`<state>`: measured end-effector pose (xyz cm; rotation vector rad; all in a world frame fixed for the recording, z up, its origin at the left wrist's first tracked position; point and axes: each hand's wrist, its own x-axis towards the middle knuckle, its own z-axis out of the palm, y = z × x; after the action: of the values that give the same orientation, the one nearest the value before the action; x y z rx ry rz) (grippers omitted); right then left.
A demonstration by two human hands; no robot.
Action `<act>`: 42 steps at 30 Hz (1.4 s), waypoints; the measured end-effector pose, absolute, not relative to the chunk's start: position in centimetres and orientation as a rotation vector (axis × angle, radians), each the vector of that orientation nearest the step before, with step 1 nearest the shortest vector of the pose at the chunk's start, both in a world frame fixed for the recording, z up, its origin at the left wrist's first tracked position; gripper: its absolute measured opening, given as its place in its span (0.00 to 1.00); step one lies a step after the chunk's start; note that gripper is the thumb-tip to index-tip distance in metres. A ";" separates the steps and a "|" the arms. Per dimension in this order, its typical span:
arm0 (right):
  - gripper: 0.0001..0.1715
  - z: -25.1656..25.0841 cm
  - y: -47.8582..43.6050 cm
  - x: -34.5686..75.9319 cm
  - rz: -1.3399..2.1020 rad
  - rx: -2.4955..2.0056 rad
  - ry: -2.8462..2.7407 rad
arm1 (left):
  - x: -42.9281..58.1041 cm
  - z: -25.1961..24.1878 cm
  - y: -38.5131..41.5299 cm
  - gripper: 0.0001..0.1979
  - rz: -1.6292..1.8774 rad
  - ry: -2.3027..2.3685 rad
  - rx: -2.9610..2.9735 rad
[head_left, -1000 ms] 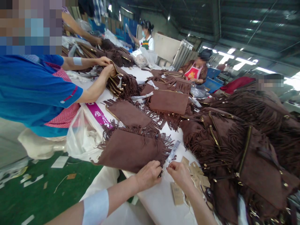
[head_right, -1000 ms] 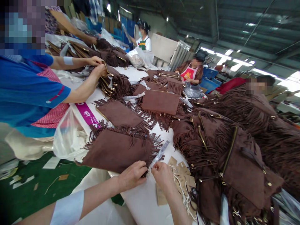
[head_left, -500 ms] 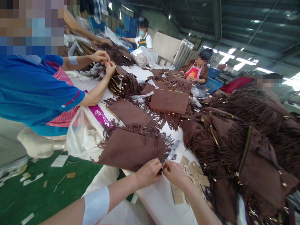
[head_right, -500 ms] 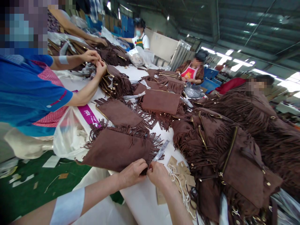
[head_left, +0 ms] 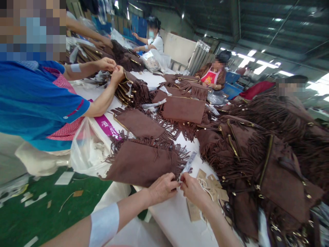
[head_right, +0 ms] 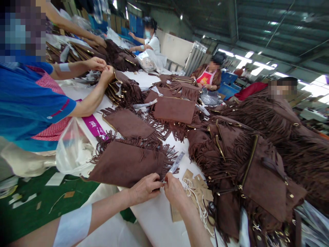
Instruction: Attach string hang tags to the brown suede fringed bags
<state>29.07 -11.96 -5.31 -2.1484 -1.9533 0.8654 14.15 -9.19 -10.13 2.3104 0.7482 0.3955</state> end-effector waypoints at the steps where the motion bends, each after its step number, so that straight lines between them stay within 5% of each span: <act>1: 0.09 -5.5 -12.1 29.2 0.847 -2.136 -1.932 | 14.2 -10.1 -9.1 0.09 0.393 0.745 2.306; 10: 0.09 -8.0 -16.3 28.4 0.482 -2.071 -1.512 | 14.6 -9.8 -7.7 0.10 0.400 0.745 2.146; 15: 0.18 -11.3 -16.8 26.5 0.536 -2.078 -1.239 | 14.6 -9.3 -6.7 0.11 0.379 0.741 2.044; 34: 0.14 -11.2 -17.8 26.0 0.744 -1.967 -1.024 | 14.2 -9.0 -6.2 0.10 0.334 0.740 1.889; 42: 0.14 -11.2 -15.3 23.8 0.574 -2.092 -0.948 | 14.4 -9.6 -5.6 0.10 0.305 0.765 1.850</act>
<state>23.81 -15.26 -11.24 -2.0917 -0.9479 0.5739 14.41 -5.60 -9.64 1.8495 0.7651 0.3052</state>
